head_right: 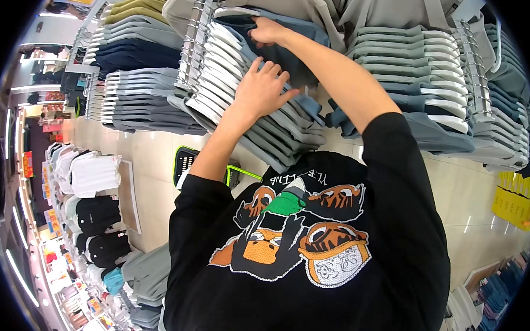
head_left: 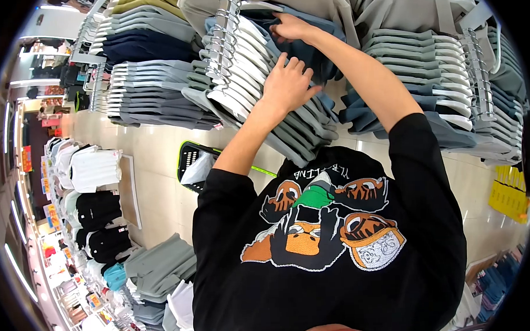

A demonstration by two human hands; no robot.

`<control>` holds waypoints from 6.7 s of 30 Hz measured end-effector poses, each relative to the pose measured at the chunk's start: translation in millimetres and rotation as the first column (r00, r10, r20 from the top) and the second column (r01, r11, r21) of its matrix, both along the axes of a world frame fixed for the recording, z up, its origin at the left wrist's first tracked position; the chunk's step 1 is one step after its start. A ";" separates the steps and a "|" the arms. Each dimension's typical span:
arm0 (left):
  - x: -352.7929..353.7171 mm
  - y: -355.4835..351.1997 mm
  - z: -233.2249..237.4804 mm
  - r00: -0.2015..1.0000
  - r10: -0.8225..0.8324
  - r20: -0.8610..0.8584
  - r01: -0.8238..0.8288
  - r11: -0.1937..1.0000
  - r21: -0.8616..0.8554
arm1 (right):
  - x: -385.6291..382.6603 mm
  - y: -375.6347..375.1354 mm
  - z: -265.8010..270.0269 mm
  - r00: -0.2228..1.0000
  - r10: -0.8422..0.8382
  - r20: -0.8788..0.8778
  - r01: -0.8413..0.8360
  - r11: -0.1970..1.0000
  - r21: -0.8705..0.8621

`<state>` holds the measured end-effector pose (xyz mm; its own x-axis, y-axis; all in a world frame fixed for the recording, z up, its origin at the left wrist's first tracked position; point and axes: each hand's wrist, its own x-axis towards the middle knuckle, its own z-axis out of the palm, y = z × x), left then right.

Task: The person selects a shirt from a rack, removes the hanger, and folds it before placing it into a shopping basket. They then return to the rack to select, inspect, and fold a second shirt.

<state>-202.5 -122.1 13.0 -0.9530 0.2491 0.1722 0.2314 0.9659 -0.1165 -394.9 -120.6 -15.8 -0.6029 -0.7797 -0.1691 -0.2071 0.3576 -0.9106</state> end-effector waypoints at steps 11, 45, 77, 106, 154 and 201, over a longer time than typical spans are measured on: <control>6.7 1.8 3.4 1.000 0.013 -0.008 -0.013 0.998 0.064 | -14.4 -23.6 -42.7 0.922 -0.255 -0.293 0.225 0.965 -0.133; 20.5 7.6 5.9 0.992 -0.047 -0.114 0.059 0.993 0.100 | 82.0 182.2 37.4 0.888 -0.283 -0.362 0.240 0.957 -0.162; 84.4 161.3 104.1 0.937 -0.304 0.172 -0.002 0.487 0.874 | 263.2 611.8 144.3 0.832 -0.479 -0.279 0.473 0.876 -0.096; 287.0 220.9 57.2 0.821 0.568 0.065 -0.291 0.317 0.902 | 302.0 732.7 14.9 0.854 -0.450 0.260 0.470 0.883 -0.015; 75.4 226.2 -100.7 0.909 0.285 -0.305 0.005 0.724 0.690 | 73.7 686.0 -100.9 0.780 -0.598 0.184 0.609 0.793 -0.010; 186.2 254.0 -27.8 0.910 0.411 0.060 -0.275 0.487 0.829 | 82.1 658.0 28.8 0.465 -0.295 -0.835 0.256 0.947 -0.192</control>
